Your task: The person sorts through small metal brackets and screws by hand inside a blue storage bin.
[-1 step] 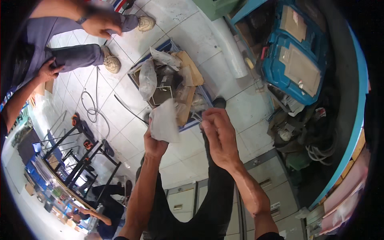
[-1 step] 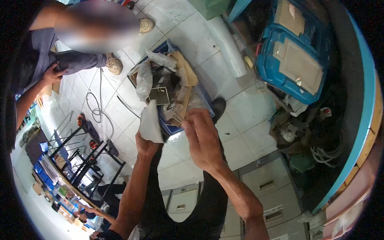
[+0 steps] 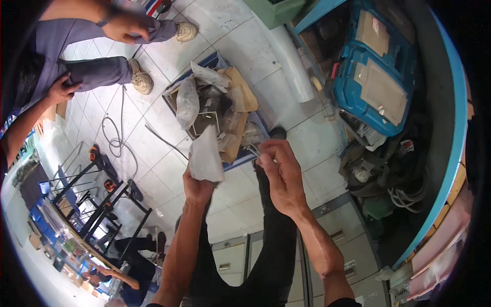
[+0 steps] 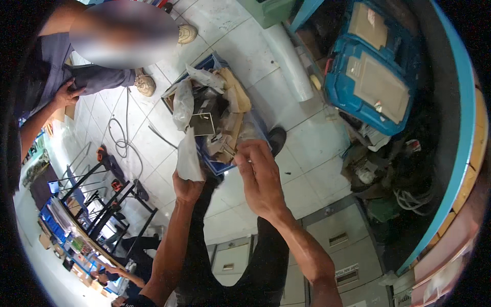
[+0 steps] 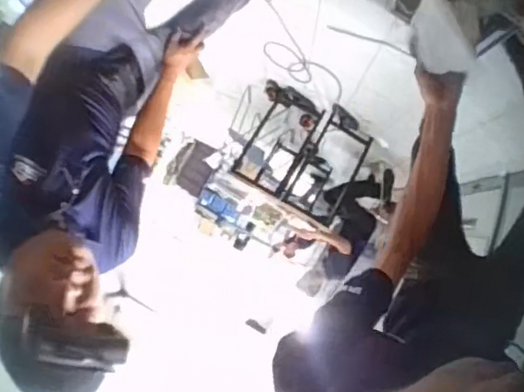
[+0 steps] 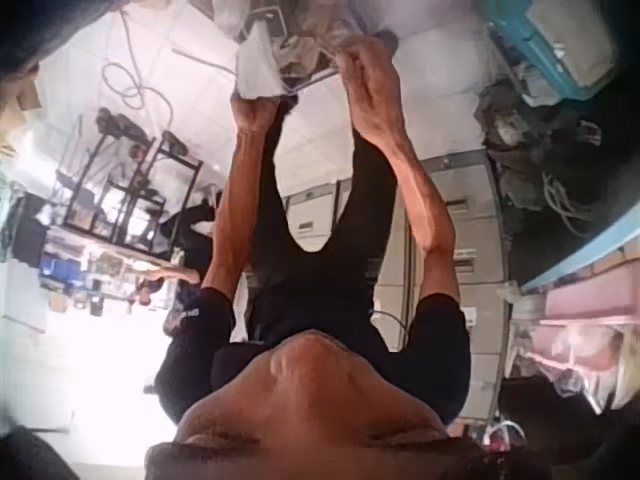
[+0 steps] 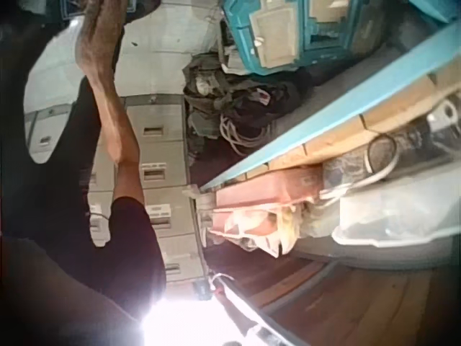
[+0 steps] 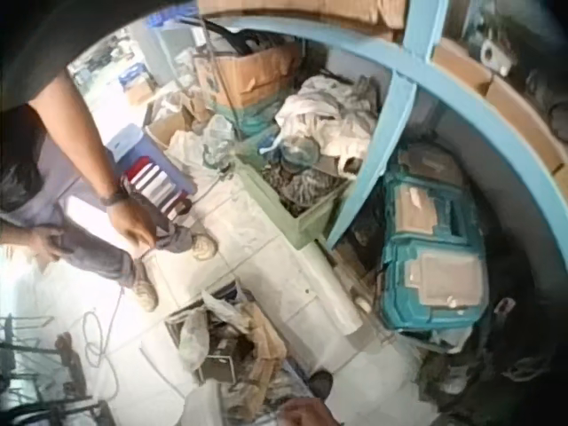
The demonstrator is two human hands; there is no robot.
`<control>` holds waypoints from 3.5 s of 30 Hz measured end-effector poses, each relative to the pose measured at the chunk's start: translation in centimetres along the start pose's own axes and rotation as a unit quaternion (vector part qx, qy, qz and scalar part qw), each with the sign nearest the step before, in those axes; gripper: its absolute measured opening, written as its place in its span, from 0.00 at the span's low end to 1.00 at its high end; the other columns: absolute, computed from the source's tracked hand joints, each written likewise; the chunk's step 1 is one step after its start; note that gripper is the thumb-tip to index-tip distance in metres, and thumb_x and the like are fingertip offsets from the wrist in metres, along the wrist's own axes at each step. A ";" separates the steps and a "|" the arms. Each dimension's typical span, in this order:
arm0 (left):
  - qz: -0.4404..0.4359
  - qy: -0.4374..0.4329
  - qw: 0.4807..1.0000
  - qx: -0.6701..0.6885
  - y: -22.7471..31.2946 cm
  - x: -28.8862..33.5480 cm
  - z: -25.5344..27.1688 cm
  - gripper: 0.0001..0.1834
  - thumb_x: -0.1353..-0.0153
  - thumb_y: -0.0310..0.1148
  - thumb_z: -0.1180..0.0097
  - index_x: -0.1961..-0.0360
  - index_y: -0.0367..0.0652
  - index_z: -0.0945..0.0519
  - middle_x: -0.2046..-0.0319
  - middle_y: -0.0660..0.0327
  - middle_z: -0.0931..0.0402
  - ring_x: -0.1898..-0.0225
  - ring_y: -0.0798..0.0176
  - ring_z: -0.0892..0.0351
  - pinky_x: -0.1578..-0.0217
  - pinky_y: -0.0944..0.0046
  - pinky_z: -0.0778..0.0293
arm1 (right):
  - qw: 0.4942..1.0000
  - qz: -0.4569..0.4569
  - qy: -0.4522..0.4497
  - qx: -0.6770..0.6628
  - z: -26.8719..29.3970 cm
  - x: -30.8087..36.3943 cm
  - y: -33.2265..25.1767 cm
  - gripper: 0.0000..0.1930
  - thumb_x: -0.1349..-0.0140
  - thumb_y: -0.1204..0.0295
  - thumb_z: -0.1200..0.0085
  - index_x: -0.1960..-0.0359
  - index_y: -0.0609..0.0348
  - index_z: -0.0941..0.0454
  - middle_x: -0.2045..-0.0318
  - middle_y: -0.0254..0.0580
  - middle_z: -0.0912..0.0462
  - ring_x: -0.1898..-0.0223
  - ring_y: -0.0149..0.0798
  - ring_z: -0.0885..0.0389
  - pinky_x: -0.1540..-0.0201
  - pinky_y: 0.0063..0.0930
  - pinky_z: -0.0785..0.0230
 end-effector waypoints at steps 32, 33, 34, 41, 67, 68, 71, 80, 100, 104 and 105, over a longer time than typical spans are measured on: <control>-0.105 -0.181 0.956 -0.204 21.1 -4.5 18.4 0.29 0.26 0.56 0.49 0.41 0.39 0.23 0.61 0.61 0.22 0.68 0.66 0.24 0.69 0.65 0.22 | 0.915 0.402 0.043 0.011 -21.3 -16.6 4.6 0.13 0.25 0.60 0.46 0.56 0.57 0.19 0.67 0.40 0.14 0.67 0.36 0.15 0.63 0.30 0.25; -0.112 -0.190 0.953 -0.210 20.7 -4.9 17.9 0.29 0.26 0.56 0.49 0.41 0.39 0.23 0.61 0.61 0.22 0.68 0.66 0.24 0.69 0.65 0.22 | 0.891 0.447 0.070 0.042 -21.5 -16.0 3.9 0.12 0.25 0.62 0.47 0.59 0.57 0.18 0.69 0.40 0.13 0.70 0.35 0.15 0.65 0.30 0.26; -0.153 -0.170 0.949 -0.215 20.8 -5.0 17.4 0.28 0.26 0.54 0.49 0.43 0.38 0.23 0.62 0.61 0.23 0.70 0.67 0.27 0.69 0.66 0.23 | 0.865 0.488 0.096 0.069 -22.1 -15.3 3.4 0.12 0.24 0.65 0.49 0.62 0.57 0.16 0.72 0.40 0.12 0.72 0.35 0.15 0.67 0.30 0.27; -0.226 -0.207 0.930 -0.204 19.4 -3.6 14.3 0.17 0.26 0.37 0.47 0.44 0.36 0.27 0.57 0.57 0.23 0.64 0.60 0.23 0.67 0.66 0.21 | 0.807 0.564 0.028 0.174 -25.6 -10.1 1.4 0.14 0.26 0.61 0.46 0.53 0.61 0.20 0.69 0.41 0.14 0.69 0.34 0.16 0.65 0.32 0.26; -0.366 -0.176 0.052 -0.912 -2.0 -6.5 17.2 0.24 0.37 0.48 0.31 0.51 0.40 0.18 0.57 0.53 0.15 0.58 0.52 0.12 0.59 0.55 0.16 | 0.972 0.105 -0.105 0.181 -12.0 -11.2 22.7 0.28 0.30 0.47 0.41 0.50 0.65 0.19 0.53 0.42 0.19 0.58 0.34 0.18 0.54 0.29 0.19; -0.389 -0.195 -0.042 -0.899 -3.3 -6.5 17.6 0.24 0.40 0.48 0.30 0.55 0.38 0.17 0.59 0.50 0.14 0.56 0.51 0.12 0.58 0.54 0.15 | 0.962 0.123 -0.110 0.217 -12.5 -10.7 22.9 0.27 0.28 0.47 0.43 0.55 0.66 0.16 0.61 0.41 0.14 0.64 0.35 0.18 0.60 0.29 0.23; -0.209 -0.169 0.009 -0.963 -2.1 -10.6 20.4 0.17 0.43 0.40 0.30 0.59 0.39 0.15 0.62 0.51 0.14 0.58 0.48 0.11 0.59 0.51 0.15 | 0.900 0.194 -0.167 0.354 -15.2 -6.9 23.1 0.26 0.27 0.48 0.44 0.66 0.63 0.17 0.72 0.38 0.16 0.72 0.33 0.22 0.66 0.31 0.27; -0.509 -0.081 0.211 -0.831 6.2 -5.3 12.7 0.10 0.42 0.30 0.33 0.61 0.41 0.20 0.65 0.55 0.16 0.60 0.45 0.14 0.63 0.45 0.17 | 0.738 0.318 -0.479 0.354 -24.3 4.6 39.1 0.16 0.24 0.67 0.50 0.42 0.62 0.21 0.38 0.53 0.22 0.40 0.58 0.21 0.40 0.47 0.25; -0.421 -0.205 0.138 -0.873 -1.7 -8.1 20.8 0.23 0.45 0.32 0.33 0.47 0.40 0.16 0.47 0.62 0.31 0.46 0.56 0.24 0.45 0.56 0.18 | 0.550 0.364 -0.383 0.647 -24.9 -3.8 47.1 0.13 0.29 0.59 0.46 0.55 0.46 0.11 0.58 0.40 0.13 0.53 0.45 0.15 0.53 0.45 0.22; -0.408 -0.102 -0.083 -0.904 -1.0 -10.3 23.2 0.37 0.43 0.30 0.33 0.29 0.50 0.25 0.27 0.60 0.46 0.25 0.36 0.45 0.30 0.38 0.34 | 0.642 0.288 -0.444 0.554 -28.0 -2.4 46.6 0.14 0.35 0.58 0.39 0.54 0.51 0.14 0.52 0.50 0.14 0.48 0.57 0.16 0.44 0.51 0.23; -0.406 -0.104 -0.084 -0.904 -0.7 -10.4 23.6 0.37 0.43 0.30 0.33 0.29 0.50 0.25 0.27 0.60 0.46 0.25 0.36 0.45 0.30 0.38 0.34 | 0.642 0.242 -0.457 0.566 -28.5 -2.5 47.1 0.16 0.37 0.57 0.38 0.52 0.51 0.15 0.50 0.52 0.15 0.46 0.59 0.17 0.41 0.51 0.25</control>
Point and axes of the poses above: each hand's wrist, its own x-axis away from the middle knuckle, its own z-axis out of the back of the hand, y = z × x, the point moved 10 cm from there along -x, towards the middle knuckle
